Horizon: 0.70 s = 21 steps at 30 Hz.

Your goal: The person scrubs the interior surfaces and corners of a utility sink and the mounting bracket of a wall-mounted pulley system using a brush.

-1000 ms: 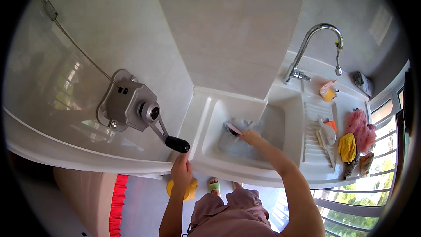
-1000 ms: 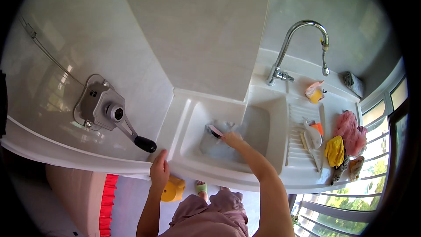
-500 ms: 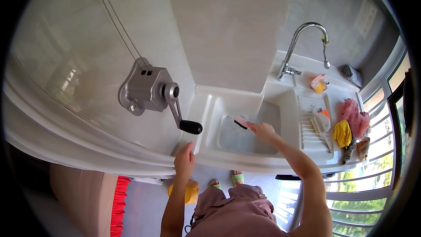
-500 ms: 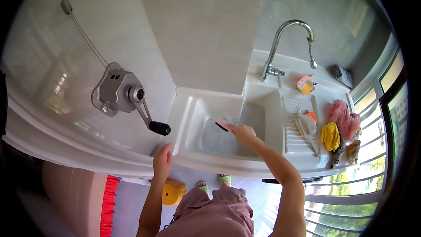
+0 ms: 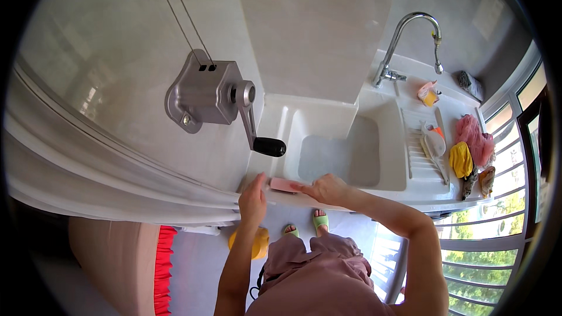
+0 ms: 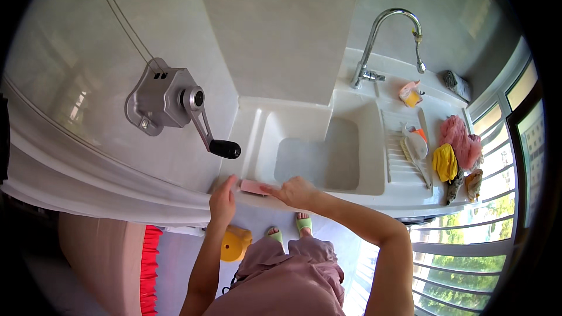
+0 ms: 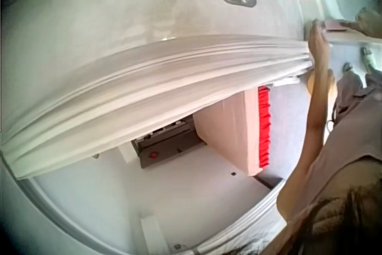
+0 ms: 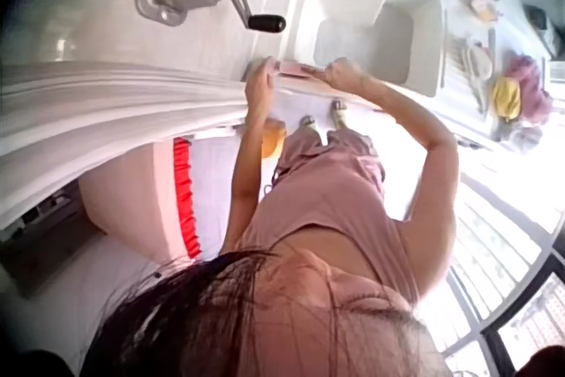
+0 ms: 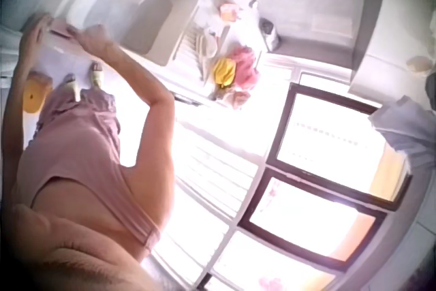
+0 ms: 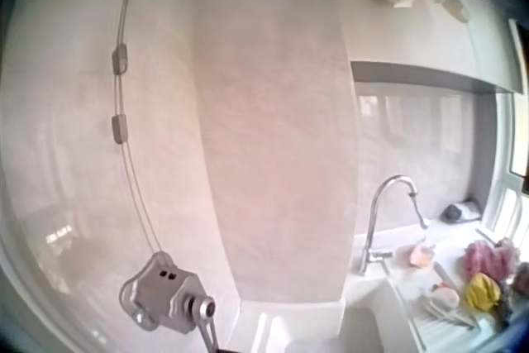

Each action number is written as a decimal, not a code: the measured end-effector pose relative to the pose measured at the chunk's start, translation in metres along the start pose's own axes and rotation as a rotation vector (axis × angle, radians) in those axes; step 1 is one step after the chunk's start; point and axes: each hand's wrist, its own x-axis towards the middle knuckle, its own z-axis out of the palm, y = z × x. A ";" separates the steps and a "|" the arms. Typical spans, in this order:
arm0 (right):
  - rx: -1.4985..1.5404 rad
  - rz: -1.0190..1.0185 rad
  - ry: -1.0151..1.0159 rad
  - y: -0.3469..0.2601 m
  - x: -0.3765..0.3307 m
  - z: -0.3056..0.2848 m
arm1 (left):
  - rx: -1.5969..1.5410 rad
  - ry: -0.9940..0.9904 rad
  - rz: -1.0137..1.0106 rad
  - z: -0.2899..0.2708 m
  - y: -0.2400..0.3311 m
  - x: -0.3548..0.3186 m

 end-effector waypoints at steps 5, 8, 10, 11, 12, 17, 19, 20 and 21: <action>-0.052 0.110 -0.020 0.018 0.006 -0.006 | -0.010 -0.021 -0.003 -0.003 -0.001 0.000; -0.015 0.017 -0.106 0.015 0.010 -0.007 | -0.028 -0.005 -0.004 -0.001 -0.003 -0.001; -0.033 -0.036 -0.109 0.024 0.011 -0.011 | -0.045 0.000 -0.019 -0.002 -0.004 -0.002; -0.034 -0.036 -0.110 0.026 0.011 -0.011 | -0.059 -0.016 -0.024 -0.005 -0.002 0.000; -0.059 0.004 -0.108 0.027 0.013 -0.008 | -0.072 -0.033 -0.029 -0.006 0.000 0.001; -0.101 -0.098 -0.136 0.032 0.018 0.004 | 0.003 -0.043 -0.019 -0.002 -0.006 -0.002; -0.120 0.051 -0.073 0.044 0.023 0.002 | 0.016 -0.036 -0.003 -0.001 -0.004 -0.002; -0.074 0.064 -0.084 0.039 0.023 -0.005 | 0.012 -0.045 -0.023 -0.001 -0.005 -0.002; -0.073 0.063 -0.083 0.037 0.021 0.001 | 0.008 -0.055 -0.044 0.000 -0.005 -0.002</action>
